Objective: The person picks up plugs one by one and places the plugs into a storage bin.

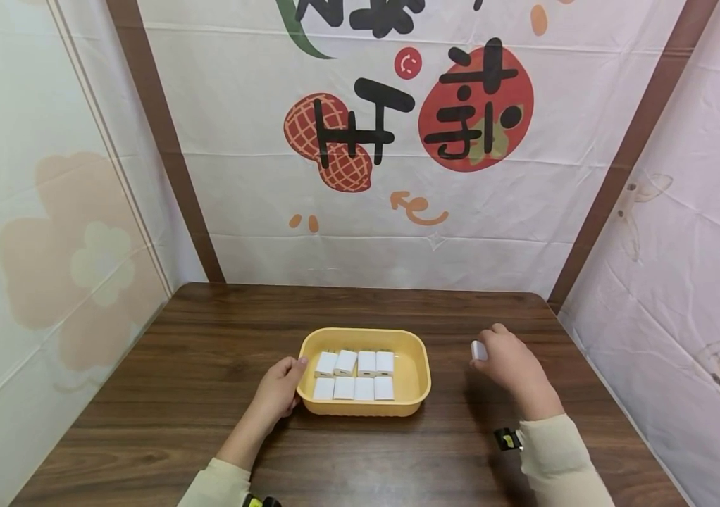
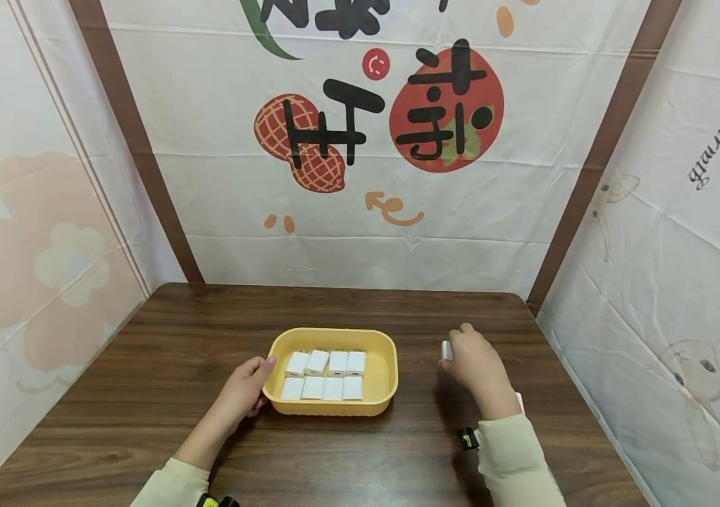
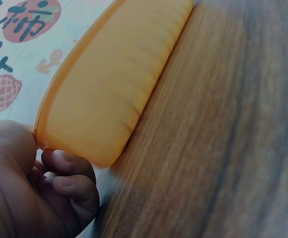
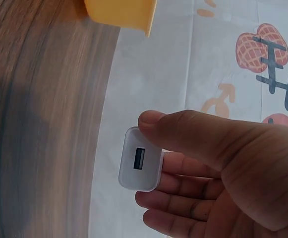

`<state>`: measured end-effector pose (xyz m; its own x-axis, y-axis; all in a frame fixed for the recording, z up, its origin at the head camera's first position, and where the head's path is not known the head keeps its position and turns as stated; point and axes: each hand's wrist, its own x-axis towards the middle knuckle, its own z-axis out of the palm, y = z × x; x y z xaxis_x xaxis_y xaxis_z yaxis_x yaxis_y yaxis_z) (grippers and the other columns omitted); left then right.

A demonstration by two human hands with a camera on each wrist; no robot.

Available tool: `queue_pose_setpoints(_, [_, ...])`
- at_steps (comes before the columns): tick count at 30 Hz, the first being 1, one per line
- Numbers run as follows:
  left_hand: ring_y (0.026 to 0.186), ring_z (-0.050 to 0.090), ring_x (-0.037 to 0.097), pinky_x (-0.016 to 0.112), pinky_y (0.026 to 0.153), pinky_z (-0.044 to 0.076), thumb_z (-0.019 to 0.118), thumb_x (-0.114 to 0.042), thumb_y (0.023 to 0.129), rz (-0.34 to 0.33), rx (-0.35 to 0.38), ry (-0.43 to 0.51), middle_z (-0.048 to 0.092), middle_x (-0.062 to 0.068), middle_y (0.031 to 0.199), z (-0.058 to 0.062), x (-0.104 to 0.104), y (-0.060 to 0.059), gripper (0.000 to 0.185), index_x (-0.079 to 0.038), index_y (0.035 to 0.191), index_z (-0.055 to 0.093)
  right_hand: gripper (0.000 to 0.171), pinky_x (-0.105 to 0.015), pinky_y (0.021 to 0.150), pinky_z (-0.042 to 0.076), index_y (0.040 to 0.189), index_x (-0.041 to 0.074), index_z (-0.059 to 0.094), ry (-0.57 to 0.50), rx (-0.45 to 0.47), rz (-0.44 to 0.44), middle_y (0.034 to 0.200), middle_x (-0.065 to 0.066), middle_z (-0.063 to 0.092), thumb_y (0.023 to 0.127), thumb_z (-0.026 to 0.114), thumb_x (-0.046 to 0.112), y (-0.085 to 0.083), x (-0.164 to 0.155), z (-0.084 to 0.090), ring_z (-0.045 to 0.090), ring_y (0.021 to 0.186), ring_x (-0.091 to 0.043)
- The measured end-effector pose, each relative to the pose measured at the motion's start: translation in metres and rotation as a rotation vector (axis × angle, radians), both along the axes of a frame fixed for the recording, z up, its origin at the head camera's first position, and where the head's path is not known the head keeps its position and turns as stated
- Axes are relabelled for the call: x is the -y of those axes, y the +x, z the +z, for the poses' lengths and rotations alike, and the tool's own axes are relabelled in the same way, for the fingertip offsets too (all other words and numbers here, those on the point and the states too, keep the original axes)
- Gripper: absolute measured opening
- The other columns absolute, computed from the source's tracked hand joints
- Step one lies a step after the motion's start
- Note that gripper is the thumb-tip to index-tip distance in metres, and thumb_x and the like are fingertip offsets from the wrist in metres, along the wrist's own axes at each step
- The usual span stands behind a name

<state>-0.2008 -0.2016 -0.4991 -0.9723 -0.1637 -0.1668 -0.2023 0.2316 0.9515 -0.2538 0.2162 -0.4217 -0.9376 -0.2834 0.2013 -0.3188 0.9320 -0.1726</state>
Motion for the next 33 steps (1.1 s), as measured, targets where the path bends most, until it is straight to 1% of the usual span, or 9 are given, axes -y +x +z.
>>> queue_pose_setpoints(5, [0.046,0.045,0.015,0.024,0.040,0.035,0.048,-0.044,0.108,0.000,-0.002,-0.001,0.047,0.002,0.056,0.000,0.001,0.000,0.043,-0.003,0.100,0.059,0.041,-0.045,0.067,0.056,0.108,-0.002,0.069,0.004,0.011,0.001,0.102,-0.017,0.060,0.082,0.086,0.023,0.001,0.010,0.003,0.061,0.078,-0.025])
queue_pose_setpoints(9, [0.046,0.044,0.015,0.023,0.040,0.034,0.048,-0.045,0.108,0.000,-0.010,-0.002,0.047,0.002,0.055,-0.001,0.001,0.000,0.044,-0.003,0.100,0.059,0.041,-0.043,0.066,0.056,0.108,-0.002,0.069,0.003,0.014,0.025,0.100,-0.016,0.060,0.082,0.086,0.025,0.003,0.020,0.006,0.061,0.076,-0.024])
queue_pose_setpoints(15, [0.047,0.044,0.014,0.023,0.040,0.034,0.048,-0.045,0.108,-0.002,-0.013,-0.007,0.047,0.002,0.056,-0.001,0.001,0.000,0.044,-0.003,0.100,0.060,0.038,-0.041,0.066,0.056,0.106,0.000,0.071,0.002,-0.003,0.051,0.098,-0.013,0.060,0.082,0.086,0.025,0.003,0.031,0.009,0.061,0.075,-0.022])
queue_pose_setpoints(21, [0.047,0.044,0.014,0.023,0.041,0.034,0.048,-0.045,0.108,0.000,-0.013,-0.007,0.047,0.003,0.057,0.000,0.001,0.000,0.044,-0.004,0.099,0.059,0.038,-0.041,0.068,0.055,0.106,0.001,0.071,-0.008,-0.015,0.084,0.099,-0.013,0.060,0.081,0.087,0.025,0.004,0.045,0.015,0.060,0.076,-0.022])
queue_pose_setpoints(29, [0.048,0.044,0.015,0.023,0.041,0.034,0.048,-0.046,0.108,-0.004,-0.008,-0.013,0.046,0.003,0.056,0.000,0.001,0.001,0.045,-0.004,0.098,0.058,0.039,-0.039,0.068,0.054,0.105,0.002,0.071,-0.003,-0.020,0.109,0.097,-0.010,0.059,0.081,0.088,0.027,0.003,0.063,0.014,0.058,0.076,-0.022])
queue_pose_setpoints(33, [0.048,0.044,0.016,0.024,0.040,0.033,0.048,-0.046,0.108,-0.003,-0.006,-0.011,0.046,0.003,0.056,0.000,0.001,0.001,0.045,-0.004,0.098,0.058,0.038,-0.041,0.071,0.055,0.104,0.002,0.072,-0.005,-0.038,0.134,0.098,-0.011,0.059,0.080,0.088,0.027,0.002,0.073,0.015,0.059,0.078,-0.023])
